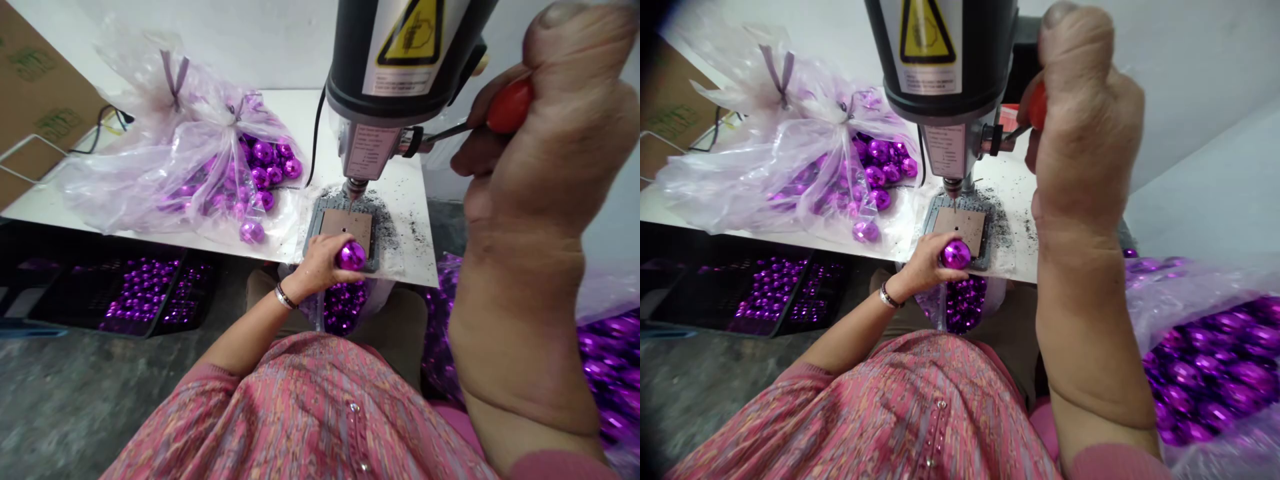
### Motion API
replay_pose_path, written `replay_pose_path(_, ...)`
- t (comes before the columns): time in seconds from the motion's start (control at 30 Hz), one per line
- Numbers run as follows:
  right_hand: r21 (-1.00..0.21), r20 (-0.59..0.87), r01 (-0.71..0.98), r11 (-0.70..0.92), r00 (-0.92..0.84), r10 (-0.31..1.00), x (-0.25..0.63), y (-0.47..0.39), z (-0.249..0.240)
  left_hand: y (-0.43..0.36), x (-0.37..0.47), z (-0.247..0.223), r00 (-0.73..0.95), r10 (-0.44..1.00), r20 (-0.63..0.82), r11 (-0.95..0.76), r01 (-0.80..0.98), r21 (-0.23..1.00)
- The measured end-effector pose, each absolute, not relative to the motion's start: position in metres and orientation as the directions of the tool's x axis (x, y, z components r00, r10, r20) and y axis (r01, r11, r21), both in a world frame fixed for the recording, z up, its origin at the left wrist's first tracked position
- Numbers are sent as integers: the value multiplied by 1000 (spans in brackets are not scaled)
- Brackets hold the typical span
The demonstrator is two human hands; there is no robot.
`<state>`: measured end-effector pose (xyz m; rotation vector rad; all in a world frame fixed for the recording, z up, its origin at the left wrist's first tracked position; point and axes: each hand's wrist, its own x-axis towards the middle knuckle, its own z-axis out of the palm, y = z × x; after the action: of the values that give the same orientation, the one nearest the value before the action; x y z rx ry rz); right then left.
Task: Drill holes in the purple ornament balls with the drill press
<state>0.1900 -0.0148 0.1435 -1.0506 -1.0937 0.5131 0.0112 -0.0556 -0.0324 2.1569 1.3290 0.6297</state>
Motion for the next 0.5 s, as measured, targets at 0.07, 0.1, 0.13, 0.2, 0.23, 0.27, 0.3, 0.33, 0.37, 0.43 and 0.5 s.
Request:
replay_pose_path(0.07, -888, 455, 148, 436, 424, 783, 192, -16, 137, -69, 6, -35, 516, 850, 103, -457, 627, 631)
replay_pose_path(0.1, -888, 455, 146, 437, 426, 782, 194, -16, 135, -73, 2, -36, 537, 837, 108, -478, 619, 624)
replay_pose_path(0.13, -886, 457, 138, 443, 423, 782, 195, -16, 132, -74, -4, -36, 530, 839, 122, -483, 623, 615)
replay_pose_path(0.2, -884, 452, 96, 458, 422, 786, 195, -17, 129, -68, -20, -33, 433, 887, 160, -440, 685, 581)
replay_pose_path(0.23, -884, 445, 69, 462, 427, 787, 195, -17, 128, -62, -30, -30, 349, 920, 179, -388, 742, 547)
replay_pose_path(0.27, -885, 436, 45, 464, 436, 788, 195, -17, 127, -55, -42, -26, 248, 949, 194, -313, 810, 497)
replay_pose_path(0.3, -884, 430, 30, 466, 440, 788, 194, -17, 127, -47, -55, -21, 138, 969, 207, -216, 877, 428)
replay_pose_path(0.33, -882, 432, 23, 471, 440, 787, 193, -18, 126, -40, -68, -16, 48, 977, 209, -121, 929, 351)
replay_pose_path(0.37, -875, 443, 24, 483, 439, 781, 193, -18, 126, -34, -80, -11, -7, 981, 193, -47, 960, 277)
replay_pose_path(0.43, -864, 467, 36, 501, 429, 774, 193, -19, 124, -25, -102, -3, -39, 991, 126, 18, 987, 158)
replay_pose_path(0.5, -859, 480, 51, 509, 422, 769, 194, -20, 121, -25, -120, 0, -26, 996, 87, 20, 997, 71)
